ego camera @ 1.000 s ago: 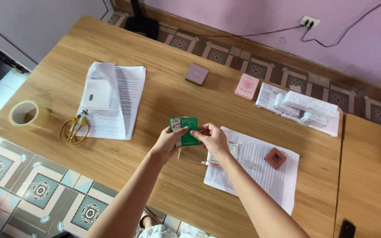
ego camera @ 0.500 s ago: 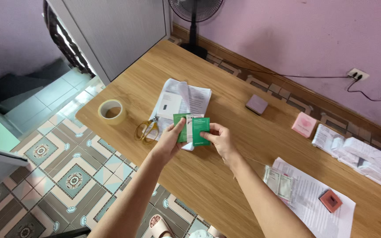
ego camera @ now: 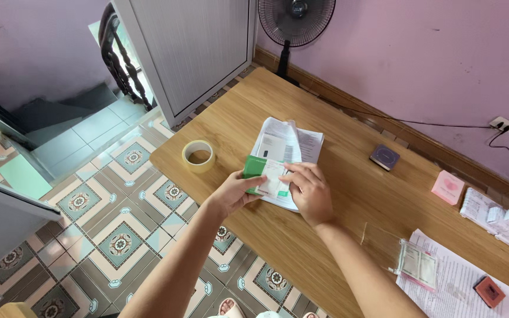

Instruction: The person arranges small rectangular paper packs on a printed sheet, places them into a clear plastic sleeve, and folds the sheet over to enclose the items. The person handles pink and green packs, aligns them, and secures them within the sleeve before folding the paper around the bundle.

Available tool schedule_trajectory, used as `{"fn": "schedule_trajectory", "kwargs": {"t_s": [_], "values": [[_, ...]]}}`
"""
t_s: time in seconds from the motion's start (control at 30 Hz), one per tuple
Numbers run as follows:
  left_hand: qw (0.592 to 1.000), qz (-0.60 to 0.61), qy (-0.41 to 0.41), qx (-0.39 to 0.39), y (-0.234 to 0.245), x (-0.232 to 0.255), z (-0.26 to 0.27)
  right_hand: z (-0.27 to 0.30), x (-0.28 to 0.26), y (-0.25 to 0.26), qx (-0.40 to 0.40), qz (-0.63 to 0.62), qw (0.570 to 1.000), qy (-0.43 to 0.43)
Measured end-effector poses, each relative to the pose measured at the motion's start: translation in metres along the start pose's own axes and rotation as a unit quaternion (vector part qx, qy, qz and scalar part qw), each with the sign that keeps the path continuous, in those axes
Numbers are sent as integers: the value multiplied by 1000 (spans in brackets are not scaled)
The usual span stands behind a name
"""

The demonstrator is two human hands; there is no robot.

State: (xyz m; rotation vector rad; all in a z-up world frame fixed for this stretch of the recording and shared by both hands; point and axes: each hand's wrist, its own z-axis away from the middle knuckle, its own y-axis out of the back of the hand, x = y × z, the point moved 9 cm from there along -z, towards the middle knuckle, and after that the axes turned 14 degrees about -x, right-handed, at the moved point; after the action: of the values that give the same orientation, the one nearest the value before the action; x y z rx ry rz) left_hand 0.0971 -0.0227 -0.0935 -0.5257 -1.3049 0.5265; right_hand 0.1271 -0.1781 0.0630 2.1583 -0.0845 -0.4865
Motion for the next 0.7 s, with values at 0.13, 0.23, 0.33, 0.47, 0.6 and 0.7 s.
{"fn": "schedule_trajectory", "kwargs": {"t_s": [0.13,0.23,0.33,0.47,0.6,0.7], "values": [[998,-6,-33,45,24,14,10,-4,7,-6,35,9,999,-35],[997,9,-48,61,30,20,12,-10,36,-31,-32,-53,987,-150],[995,9,-58,75,35,24,13,-2,71,-54,-3,-248,919,-307],[995,57,-56,55,50,23,12,-7,77,-68,3,-405,858,-315],[995,-7,-91,50,69,28,5,-11,70,-50,-4,-310,895,-319],[986,-9,-153,68,76,38,8,-14,57,-33,8,-265,917,-297]]}}
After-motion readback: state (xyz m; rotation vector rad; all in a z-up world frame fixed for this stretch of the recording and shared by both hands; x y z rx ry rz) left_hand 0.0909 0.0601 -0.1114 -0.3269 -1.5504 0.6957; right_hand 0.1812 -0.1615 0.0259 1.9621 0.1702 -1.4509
